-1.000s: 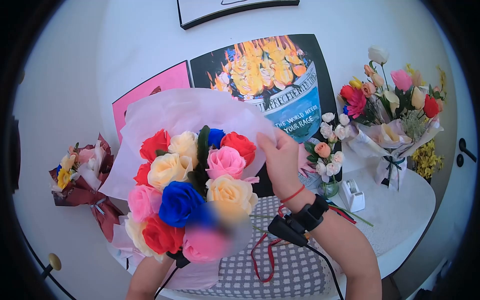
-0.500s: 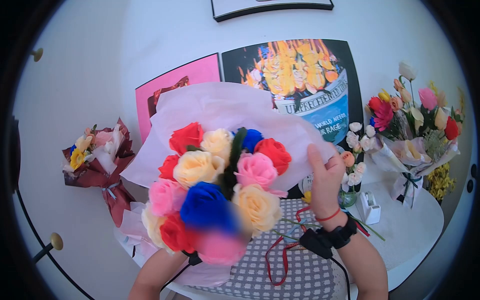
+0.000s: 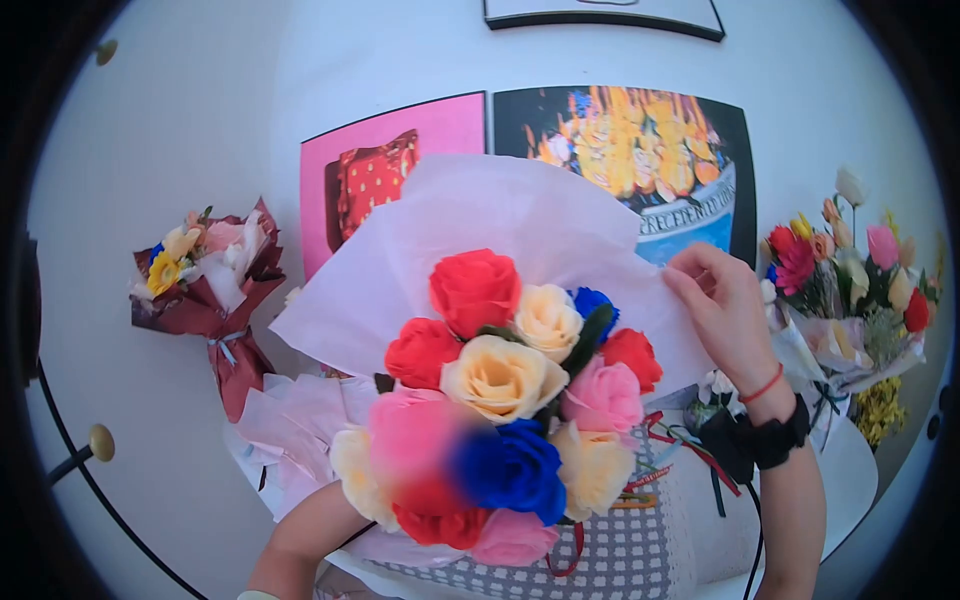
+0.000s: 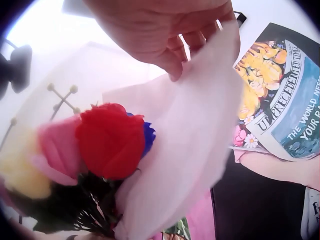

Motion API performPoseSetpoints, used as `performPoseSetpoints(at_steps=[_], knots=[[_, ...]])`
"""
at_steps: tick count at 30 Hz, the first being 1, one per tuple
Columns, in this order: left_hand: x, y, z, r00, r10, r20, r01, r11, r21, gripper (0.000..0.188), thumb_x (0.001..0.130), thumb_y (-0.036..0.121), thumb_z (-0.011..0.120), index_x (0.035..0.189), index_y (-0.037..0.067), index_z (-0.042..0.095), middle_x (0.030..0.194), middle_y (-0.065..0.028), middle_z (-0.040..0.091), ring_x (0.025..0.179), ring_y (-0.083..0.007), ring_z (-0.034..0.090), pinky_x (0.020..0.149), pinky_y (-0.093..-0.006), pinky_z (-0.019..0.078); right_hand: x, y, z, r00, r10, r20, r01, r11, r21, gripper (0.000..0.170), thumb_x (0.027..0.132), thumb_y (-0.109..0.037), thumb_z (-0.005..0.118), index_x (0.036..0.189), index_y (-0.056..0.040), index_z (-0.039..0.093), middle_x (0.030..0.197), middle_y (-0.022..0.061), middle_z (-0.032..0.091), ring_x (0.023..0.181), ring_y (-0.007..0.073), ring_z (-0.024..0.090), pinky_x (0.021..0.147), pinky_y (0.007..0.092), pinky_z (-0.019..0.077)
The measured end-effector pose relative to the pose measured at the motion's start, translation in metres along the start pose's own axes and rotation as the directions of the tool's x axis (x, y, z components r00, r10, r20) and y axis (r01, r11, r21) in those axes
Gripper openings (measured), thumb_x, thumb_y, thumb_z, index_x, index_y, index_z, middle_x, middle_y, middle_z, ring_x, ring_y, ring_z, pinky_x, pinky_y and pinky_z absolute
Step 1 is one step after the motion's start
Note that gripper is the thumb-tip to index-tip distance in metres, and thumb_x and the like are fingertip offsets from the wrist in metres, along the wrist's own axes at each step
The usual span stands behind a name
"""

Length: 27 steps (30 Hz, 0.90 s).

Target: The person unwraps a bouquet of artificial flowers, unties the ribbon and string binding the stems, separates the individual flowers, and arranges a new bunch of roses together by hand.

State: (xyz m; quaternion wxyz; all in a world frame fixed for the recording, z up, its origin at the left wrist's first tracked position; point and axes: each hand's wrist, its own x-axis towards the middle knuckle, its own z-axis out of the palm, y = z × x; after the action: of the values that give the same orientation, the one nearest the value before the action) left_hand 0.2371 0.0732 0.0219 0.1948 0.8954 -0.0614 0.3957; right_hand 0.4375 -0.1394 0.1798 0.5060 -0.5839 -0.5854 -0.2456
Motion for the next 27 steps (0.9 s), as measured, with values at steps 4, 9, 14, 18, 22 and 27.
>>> performPoseSetpoints(at_steps=[4,9,14,18,22,27], knots=[[-0.051,0.001,-0.01,0.999,0.009,-0.035,-0.009,1.0,-0.001,0.035,0.075,0.009,0.06,0.107,-0.001,0.051,0.095,-0.0194,0.058,0.09,-0.0319,0.056,0.075,-0.0354,0.0434,0.004,-0.029,-0.005,0.984,-0.169,-0.054,0.168,0.986,-0.017,0.021,0.075,-0.01,0.062,0.094,-0.0018,0.057,0.084,0.0043,0.059,0.08,0.0119,0.053,0.07,0.0228,0.0412],[-0.003,0.005,-0.008,0.998,0.018,-0.053,-0.02,0.998,-0.051,0.034,0.074,0.008,0.06,0.106,-0.001,0.052,0.092,-0.0199,0.059,0.087,-0.0324,0.058,0.072,-0.0352,0.0447,-0.029,-0.093,-0.006,0.862,-0.444,-0.245,0.47,0.881,0.057,0.005,0.075,-0.001,0.057,0.079,0.0023,0.057,0.079,0.0081,0.059,0.068,0.0165,0.054,0.063,0.0273,0.0412],[0.031,0.008,-0.008,0.997,0.019,-0.071,-0.026,0.995,-0.098,0.033,0.073,0.007,0.06,0.105,-0.002,0.053,0.089,-0.0204,0.06,0.085,-0.033,0.059,0.07,-0.035,0.0461,-0.083,-0.15,-0.008,0.735,-0.647,0.203,0.642,0.76,0.101,0.009,0.068,-0.01,0.063,0.076,-0.0108,0.059,0.072,0.0049,0.058,0.068,0.0227,0.056,0.066,0.0339,0.044],[0.048,0.024,-0.006,0.979,-0.011,-0.202,-0.079,0.898,-0.432,0.024,0.071,0.007,0.062,0.091,-0.005,0.055,0.078,-0.0245,0.057,0.078,-0.04,0.055,0.063,-0.0398,0.0445,-0.055,-0.164,-0.006,0.627,-0.755,0.192,0.776,0.584,-0.237,0.022,0.059,-0.008,0.067,0.079,-0.0155,0.061,0.089,0.0056,0.058,0.082,0.0233,0.056,0.07,0.0363,0.0459],[0.055,0.049,-0.022,0.963,-0.239,0.126,0.233,0.971,0.055,0.026,0.069,0.007,0.063,0.091,-0.003,0.053,0.078,-0.0223,0.057,0.079,-0.0397,0.054,0.065,-0.0448,0.0426,-0.025,-0.173,-0.006,0.494,-0.832,0.253,0.838,0.379,-0.393,0.03,0.056,-0.009,0.07,0.083,-0.0187,0.062,0.108,0.0047,0.055,0.106,0.0224,0.048,0.084,0.0398,0.0437],[0.051,0.025,-0.002,0.991,0.086,0.106,-0.105,0.976,0.192,0.032,0.067,0.006,0.063,0.093,-0.003,0.048,0.078,-0.0184,0.057,0.075,-0.0382,0.055,0.064,-0.0447,0.0408,-0.011,-0.18,-0.004,0.407,-0.656,0.636,0.854,0.026,-0.52,0.024,0.06,-0.011,0.067,0.083,-0.015,0.062,0.115,-0.0019,0.053,0.116,0.0228,0.042,0.1,0.044,0.0309]])
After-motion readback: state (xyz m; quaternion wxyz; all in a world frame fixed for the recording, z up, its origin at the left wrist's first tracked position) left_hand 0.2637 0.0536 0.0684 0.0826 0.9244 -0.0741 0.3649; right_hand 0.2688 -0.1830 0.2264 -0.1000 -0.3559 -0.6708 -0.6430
